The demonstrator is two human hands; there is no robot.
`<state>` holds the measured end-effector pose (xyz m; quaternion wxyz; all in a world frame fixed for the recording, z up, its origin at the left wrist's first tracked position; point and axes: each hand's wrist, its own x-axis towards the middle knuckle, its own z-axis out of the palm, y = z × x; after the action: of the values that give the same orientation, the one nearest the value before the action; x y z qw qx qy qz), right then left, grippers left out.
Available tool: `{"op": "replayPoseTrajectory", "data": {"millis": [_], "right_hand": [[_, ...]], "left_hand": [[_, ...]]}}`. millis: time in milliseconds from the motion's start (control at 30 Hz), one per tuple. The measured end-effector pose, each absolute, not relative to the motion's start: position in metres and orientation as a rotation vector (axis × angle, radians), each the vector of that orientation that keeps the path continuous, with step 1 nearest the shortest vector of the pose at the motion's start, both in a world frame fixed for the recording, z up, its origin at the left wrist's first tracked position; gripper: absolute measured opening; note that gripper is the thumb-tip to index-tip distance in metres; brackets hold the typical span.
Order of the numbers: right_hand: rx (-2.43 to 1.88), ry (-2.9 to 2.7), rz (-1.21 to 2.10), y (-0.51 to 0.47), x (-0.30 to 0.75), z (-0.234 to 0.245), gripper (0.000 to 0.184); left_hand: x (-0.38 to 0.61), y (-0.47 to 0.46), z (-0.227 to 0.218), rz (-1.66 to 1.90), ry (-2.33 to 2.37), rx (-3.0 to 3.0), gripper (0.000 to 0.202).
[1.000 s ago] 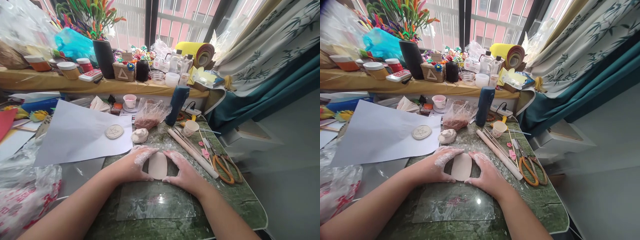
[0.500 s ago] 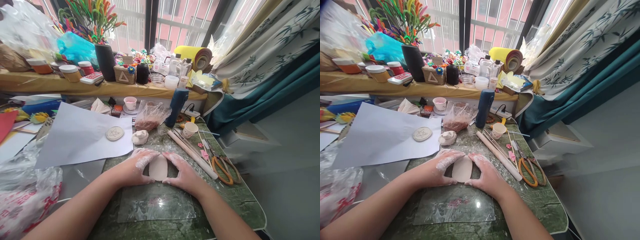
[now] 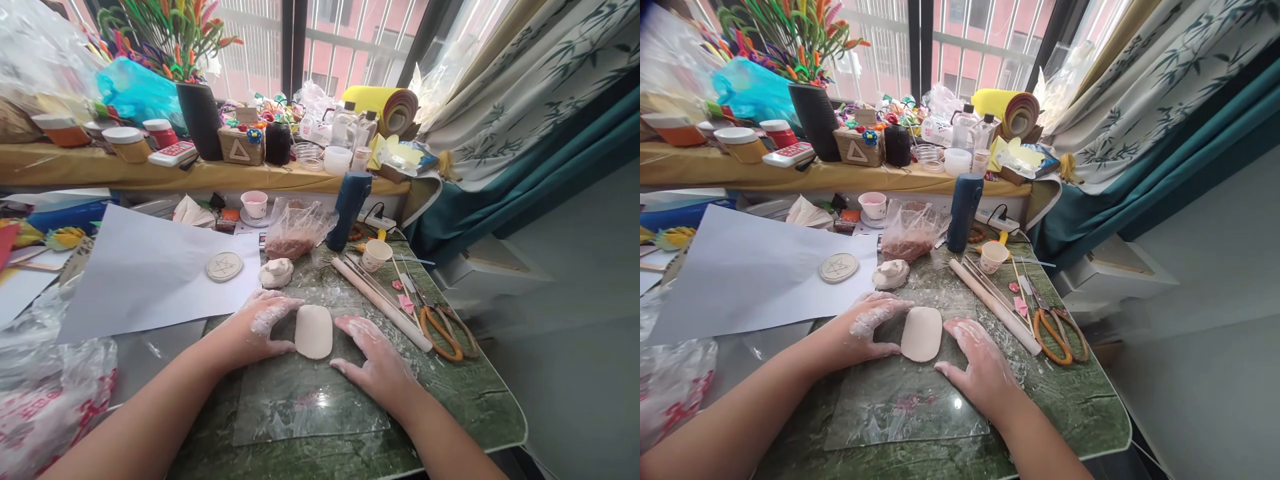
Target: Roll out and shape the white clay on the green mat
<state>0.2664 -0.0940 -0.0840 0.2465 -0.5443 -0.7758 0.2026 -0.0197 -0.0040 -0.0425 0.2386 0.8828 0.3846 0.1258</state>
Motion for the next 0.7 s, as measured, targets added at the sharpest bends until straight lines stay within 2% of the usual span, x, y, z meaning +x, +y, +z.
{"op": "replayPoseTrajectory", "data": {"millis": [133,333,533,700], "right_hand": [[-1.477,-2.092,0.575,-0.089,0.266,-0.084,0.047],[-1.454,-2.095,0.582,-0.087,0.264,-0.081,0.049],[-1.466,-2.065,0.584,-0.086,0.262,-0.080,0.048],[-1.452,-2.062,0.606,-0.086,0.264,-0.081,0.051]], "left_hand": [[-0.018,-0.004,-0.044,0.358,1.045,2.401,0.071],[-0.011,-0.009,-0.037,0.247,1.034,2.391,0.091],[0.001,-0.009,-0.038,0.296,1.072,2.408,0.081],[0.008,-0.016,-0.044,0.331,1.135,2.463,0.083]]}}
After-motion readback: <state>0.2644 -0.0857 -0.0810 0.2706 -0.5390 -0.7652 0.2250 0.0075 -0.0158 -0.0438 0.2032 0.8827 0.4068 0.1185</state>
